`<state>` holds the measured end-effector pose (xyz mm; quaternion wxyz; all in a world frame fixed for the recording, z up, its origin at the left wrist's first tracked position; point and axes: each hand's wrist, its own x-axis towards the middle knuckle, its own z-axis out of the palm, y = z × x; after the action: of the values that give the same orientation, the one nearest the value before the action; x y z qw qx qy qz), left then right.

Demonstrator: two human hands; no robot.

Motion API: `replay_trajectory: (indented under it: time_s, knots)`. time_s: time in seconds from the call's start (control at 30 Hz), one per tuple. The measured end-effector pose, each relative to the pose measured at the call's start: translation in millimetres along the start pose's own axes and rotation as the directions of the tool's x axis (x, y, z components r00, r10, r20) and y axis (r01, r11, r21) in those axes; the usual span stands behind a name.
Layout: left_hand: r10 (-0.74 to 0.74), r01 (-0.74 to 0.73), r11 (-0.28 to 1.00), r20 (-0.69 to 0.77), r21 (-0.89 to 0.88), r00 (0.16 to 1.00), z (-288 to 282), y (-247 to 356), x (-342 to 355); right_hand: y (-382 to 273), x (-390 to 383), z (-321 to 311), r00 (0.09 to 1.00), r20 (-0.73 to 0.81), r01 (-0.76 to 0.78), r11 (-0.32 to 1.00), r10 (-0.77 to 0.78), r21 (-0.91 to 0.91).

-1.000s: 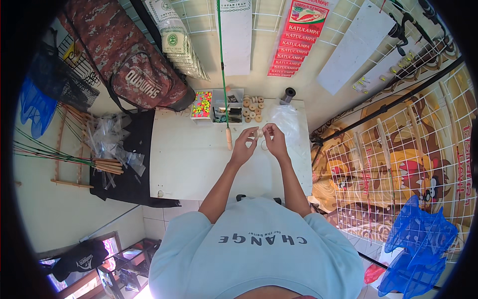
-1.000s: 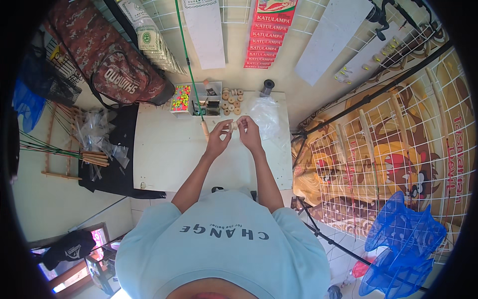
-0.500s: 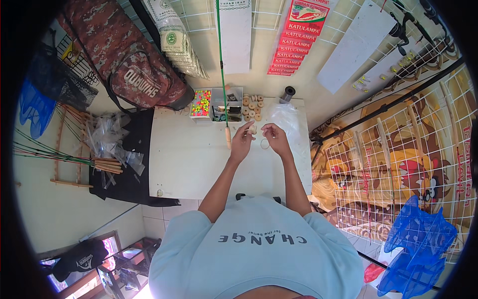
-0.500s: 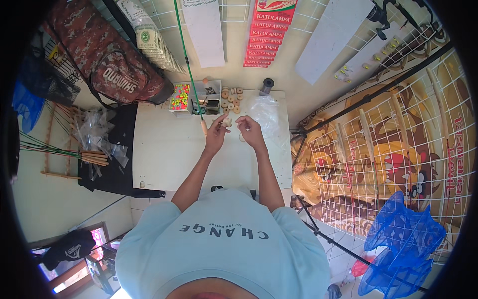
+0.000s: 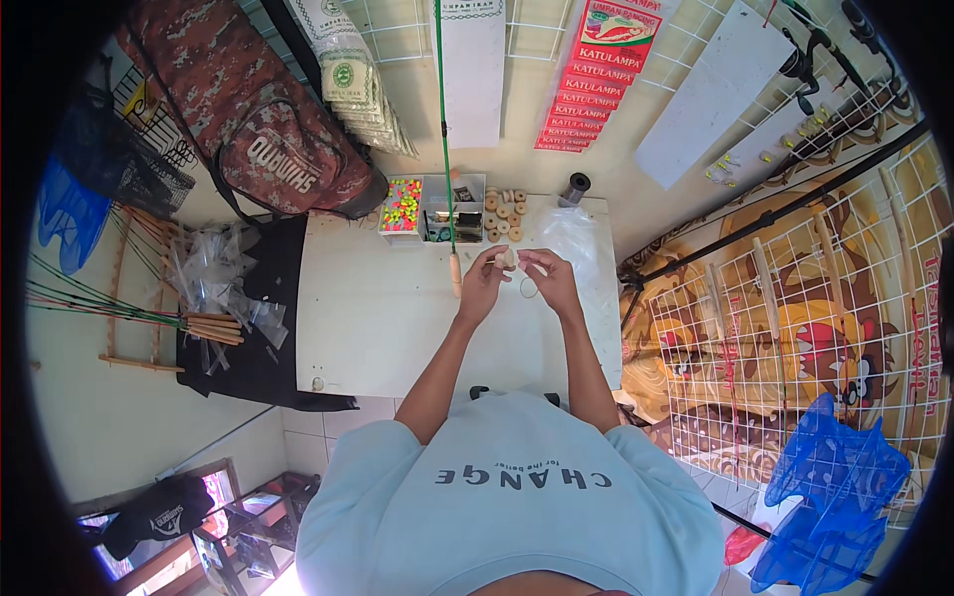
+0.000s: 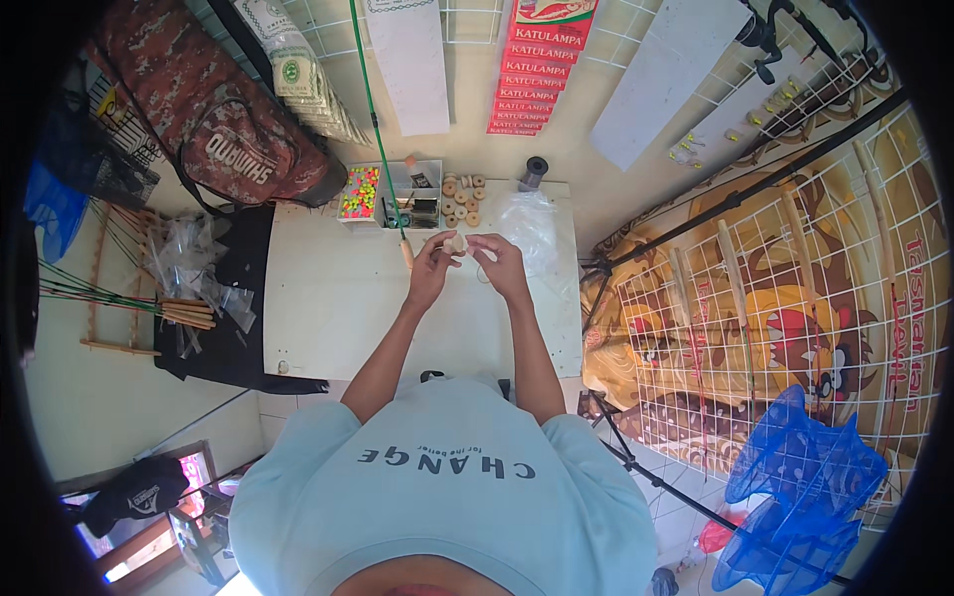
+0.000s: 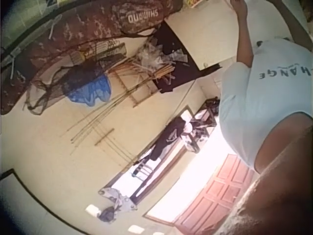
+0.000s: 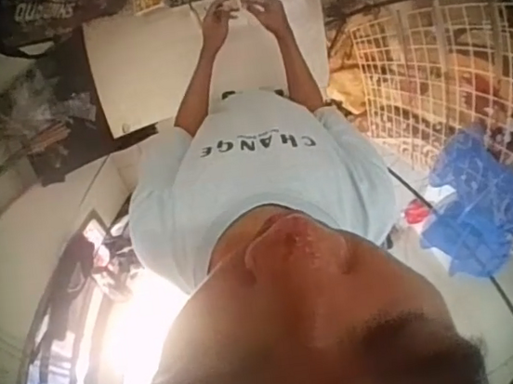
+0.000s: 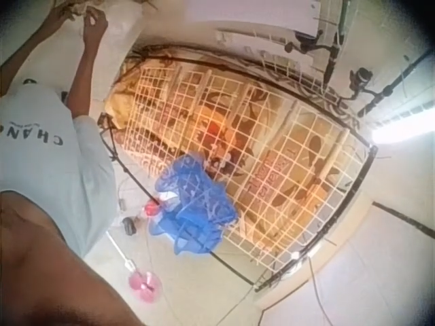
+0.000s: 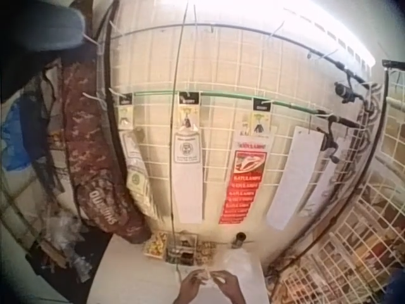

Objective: Assembling and repairing the tip section of a fishing rod using small components and guide rings.

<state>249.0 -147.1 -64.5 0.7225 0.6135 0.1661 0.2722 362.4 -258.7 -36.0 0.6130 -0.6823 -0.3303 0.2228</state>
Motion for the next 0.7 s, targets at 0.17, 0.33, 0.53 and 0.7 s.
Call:
replay_trajectory:
  time_s: [0.17,0.33,0.53,0.7]
  knots:
    - [-0.003,0.003,1.0,-0.009,-0.013,1.0,1.4,0.5,-0.5,1.1,-0.5,-0.3,0.998,-0.032,0.049,0.993,-0.053,-0.105]
    - [-0.042,0.043,0.999,-0.033,0.015,0.999,1.4,-1.1,-0.8,-1.1,0.3,-2.4,0.991,-0.1,0.085,0.992,-0.094,-0.091]
    - [-0.034,0.034,0.999,-0.034,-0.016,0.999,1.7,-3.5,-0.1,-11.3,-0.7,-7.8,0.991,-0.1,0.072,0.983,-0.09,-0.167]
    - [-0.059,0.058,0.998,-0.103,-0.011,0.993,5.0,-7.3,0.8,-4.0,3.6,-7.0,0.934,-0.238,0.256,0.964,-0.265,-0.07]
